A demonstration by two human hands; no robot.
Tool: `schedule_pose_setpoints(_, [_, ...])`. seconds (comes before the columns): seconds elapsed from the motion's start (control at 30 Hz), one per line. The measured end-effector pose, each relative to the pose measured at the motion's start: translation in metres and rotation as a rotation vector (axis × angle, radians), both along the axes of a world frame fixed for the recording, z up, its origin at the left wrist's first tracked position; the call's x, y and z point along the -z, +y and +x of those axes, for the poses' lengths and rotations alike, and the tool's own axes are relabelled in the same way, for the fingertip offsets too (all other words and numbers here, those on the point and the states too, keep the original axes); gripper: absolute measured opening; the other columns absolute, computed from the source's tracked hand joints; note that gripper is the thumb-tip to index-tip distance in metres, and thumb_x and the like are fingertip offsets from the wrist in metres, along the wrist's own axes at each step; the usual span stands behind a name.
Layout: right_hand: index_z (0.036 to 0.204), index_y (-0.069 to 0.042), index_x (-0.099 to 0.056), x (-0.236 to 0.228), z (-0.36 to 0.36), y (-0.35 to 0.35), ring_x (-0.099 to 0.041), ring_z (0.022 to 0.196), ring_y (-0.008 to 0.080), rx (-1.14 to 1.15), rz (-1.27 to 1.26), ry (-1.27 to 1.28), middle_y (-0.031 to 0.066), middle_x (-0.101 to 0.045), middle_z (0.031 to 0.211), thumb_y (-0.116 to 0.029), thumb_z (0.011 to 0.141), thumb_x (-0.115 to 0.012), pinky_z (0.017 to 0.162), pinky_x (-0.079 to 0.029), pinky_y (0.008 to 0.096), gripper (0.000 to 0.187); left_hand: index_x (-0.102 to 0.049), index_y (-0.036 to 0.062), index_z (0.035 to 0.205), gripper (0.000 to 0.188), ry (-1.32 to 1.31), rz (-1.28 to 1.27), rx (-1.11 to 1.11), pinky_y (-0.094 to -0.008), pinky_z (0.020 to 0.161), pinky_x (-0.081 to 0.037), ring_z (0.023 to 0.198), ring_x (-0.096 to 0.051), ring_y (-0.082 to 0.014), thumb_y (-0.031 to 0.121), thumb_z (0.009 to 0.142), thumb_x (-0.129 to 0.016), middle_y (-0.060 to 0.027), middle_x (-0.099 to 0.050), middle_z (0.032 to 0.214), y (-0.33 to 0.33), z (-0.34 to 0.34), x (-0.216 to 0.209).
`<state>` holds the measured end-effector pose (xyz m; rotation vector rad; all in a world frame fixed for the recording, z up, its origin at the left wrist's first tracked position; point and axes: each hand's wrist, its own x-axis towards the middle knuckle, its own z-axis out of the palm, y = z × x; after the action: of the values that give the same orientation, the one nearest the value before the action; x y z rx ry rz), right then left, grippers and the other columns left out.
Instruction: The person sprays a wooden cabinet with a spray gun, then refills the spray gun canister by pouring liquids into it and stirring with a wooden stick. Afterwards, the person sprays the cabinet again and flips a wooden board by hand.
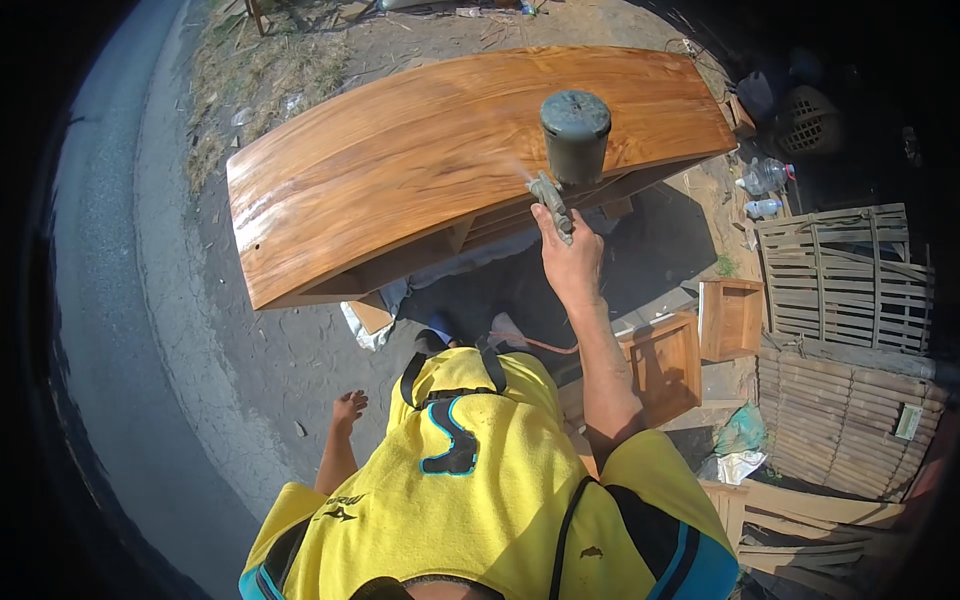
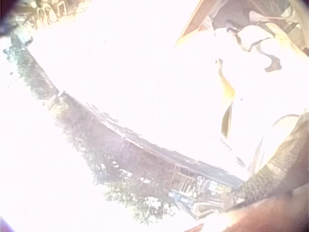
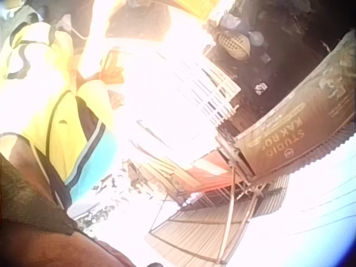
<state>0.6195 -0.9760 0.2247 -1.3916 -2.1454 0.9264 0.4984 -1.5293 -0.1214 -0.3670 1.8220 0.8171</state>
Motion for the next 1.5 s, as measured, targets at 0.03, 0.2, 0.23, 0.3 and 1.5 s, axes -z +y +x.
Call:
schedule_pose_setpoints(0.03, [0.098,0.001,-0.073,-0.001,0.007,0.008,-0.061,0.061,0.0171,0.039,0.036,-0.016,0.0078,-0.060,0.063,-0.051,0.101,-0.069,0.062,-0.049,0.0358,0.052,-0.066,0.0068,0.138,0.041,0.019,0.010,0.024,-0.0456,0.098,-0.052,0.120,-0.070,-0.0273,0.034,0.110,-0.052,-0.0116,-0.074,0.129,0.008,-0.008,-0.002])
schedule_pose_setpoints(0.2, [0.097,0.005,-0.070,0.000,0.031,0.019,-0.070,0.080,0.0488,0.085,0.095,-0.128,0.0260,-0.069,0.075,-0.054,0.101,-0.066,0.074,-0.052,0.0510,0.060,-0.068,0.0077,0.135,0.039,0.075,-0.014,0.080,-0.0417,0.094,-0.052,0.115,-0.071,-0.0239,0.034,0.110,-0.053,-0.0096,-0.076,0.125,0.033,-0.036,-0.010])
schedule_pose_setpoints(0.23, [0.096,0.005,-0.070,-0.002,0.023,0.011,-0.070,0.079,0.0480,0.072,0.114,-0.112,0.0254,-0.069,0.074,-0.054,0.101,-0.066,0.073,-0.052,0.0505,0.059,-0.071,0.0042,0.130,0.036,0.123,0.016,0.066,-0.0372,0.086,-0.053,0.106,-0.073,-0.0217,0.029,0.107,-0.057,-0.0106,-0.078,0.114,0.033,-0.037,-0.009])
schedule_pose_setpoints(0.3, [0.094,0.003,-0.069,-0.014,0.020,-0.010,-0.070,0.071,0.0415,-0.019,-0.018,-0.032,0.0214,-0.068,0.069,-0.051,0.102,-0.067,0.068,-0.052,0.0472,0.055,-0.073,0.0007,0.124,0.034,0.175,0.032,0.016,-0.0328,0.078,-0.054,0.097,-0.075,-0.0195,0.025,0.105,-0.060,-0.0115,-0.080,0.104,0.033,-0.035,-0.009])
schedule_pose_setpoints(1.5, [0.095,0.000,-0.071,0.030,-0.153,-0.475,-0.064,0.057,0.0270,-0.400,0.014,0.078,0.0131,-0.064,0.063,-0.042,0.102,-0.071,0.059,-0.050,0.0371,0.043,-0.074,-0.0080,0.114,0.034,0.275,-0.005,-0.132,-0.0348,0.076,-0.059,0.084,-0.075,-0.0222,0.022,0.102,-0.065,-0.0159,-0.079,0.095,-0.396,-0.146,0.025])
